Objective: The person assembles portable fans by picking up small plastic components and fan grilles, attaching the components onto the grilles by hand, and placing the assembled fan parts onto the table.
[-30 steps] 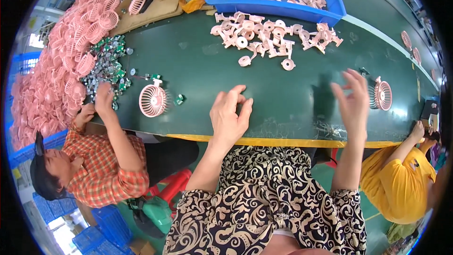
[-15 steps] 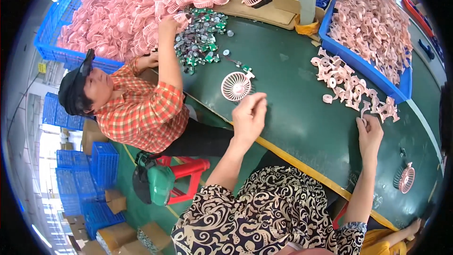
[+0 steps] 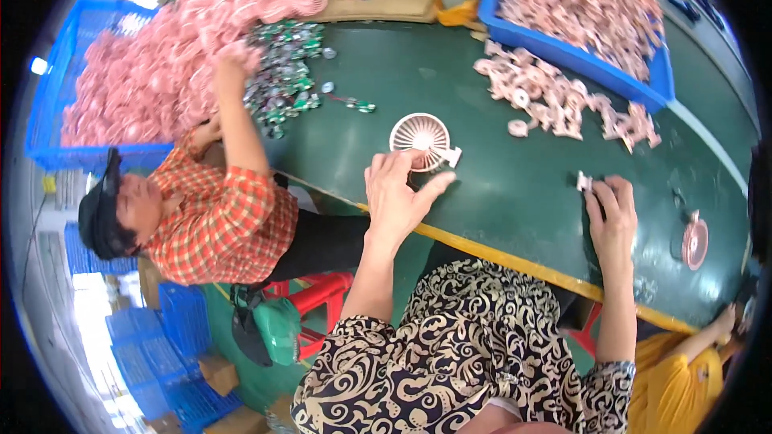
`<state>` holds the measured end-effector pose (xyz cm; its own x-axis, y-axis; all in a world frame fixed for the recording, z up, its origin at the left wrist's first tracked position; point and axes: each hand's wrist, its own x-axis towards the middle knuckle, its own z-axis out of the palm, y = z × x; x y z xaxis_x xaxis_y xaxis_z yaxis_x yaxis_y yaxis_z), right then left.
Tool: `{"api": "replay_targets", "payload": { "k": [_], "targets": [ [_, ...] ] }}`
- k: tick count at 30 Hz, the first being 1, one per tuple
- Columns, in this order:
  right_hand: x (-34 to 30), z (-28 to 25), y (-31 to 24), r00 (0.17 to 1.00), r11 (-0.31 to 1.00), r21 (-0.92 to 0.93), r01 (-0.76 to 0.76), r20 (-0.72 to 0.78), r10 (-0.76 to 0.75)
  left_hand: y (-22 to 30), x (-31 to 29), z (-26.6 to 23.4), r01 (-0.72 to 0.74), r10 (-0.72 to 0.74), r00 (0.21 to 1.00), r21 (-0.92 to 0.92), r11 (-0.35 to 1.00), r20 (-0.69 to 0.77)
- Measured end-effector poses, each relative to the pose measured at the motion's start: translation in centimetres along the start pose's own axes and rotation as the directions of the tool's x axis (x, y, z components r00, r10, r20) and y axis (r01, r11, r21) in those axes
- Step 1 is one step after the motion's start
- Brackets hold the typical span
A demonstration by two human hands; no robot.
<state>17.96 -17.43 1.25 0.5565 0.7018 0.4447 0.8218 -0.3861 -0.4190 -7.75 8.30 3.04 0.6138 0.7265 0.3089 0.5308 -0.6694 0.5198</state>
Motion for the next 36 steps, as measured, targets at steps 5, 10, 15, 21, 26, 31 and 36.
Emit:
{"api": "replay_targets", "payload": {
  "k": [5,10,15,21,26,31,36],
  "targets": [
    [0.0,1.0,0.8,0.995,0.997,0.052,-0.055,-0.079,0.059,4.1,-0.2,2.6,-0.361,0.392,0.9,-0.178,0.916,0.189],
    [0.2,0.9,0.7,0.99,0.975,0.197,-0.104,-0.075,0.12,6.5,-0.4,3.6,-0.416,0.552,0.763,-0.398,0.818,0.337],
    [-0.2,0.6,1.1,0.986,0.972,0.193,-0.134,-0.076,0.151,7.5,0.1,2.5,-0.364,0.459,0.791,-0.29,0.885,0.405],
    [-0.2,0.8,1.1,0.99,0.981,0.16,-0.112,-0.072,0.125,6.8,0.2,1.7,-0.387,0.382,0.811,-0.083,0.918,0.443],
    [-0.4,0.4,0.7,0.987,0.978,0.139,-0.158,-0.022,0.162,6.7,-0.4,2.3,-0.322,0.304,0.897,0.001,0.947,0.321],
    [-0.2,-0.3,0.1,0.955,0.952,0.092,-0.293,0.073,0.287,6.9,-0.3,2.4,-0.27,0.256,0.913,0.0,0.963,0.316],
    [0.7,-0.4,-4.8,0.98,0.956,0.216,-0.2,0.053,0.193,6.6,-0.5,3.0,-0.263,0.254,0.929,-0.001,0.965,0.268]
  ]
}}
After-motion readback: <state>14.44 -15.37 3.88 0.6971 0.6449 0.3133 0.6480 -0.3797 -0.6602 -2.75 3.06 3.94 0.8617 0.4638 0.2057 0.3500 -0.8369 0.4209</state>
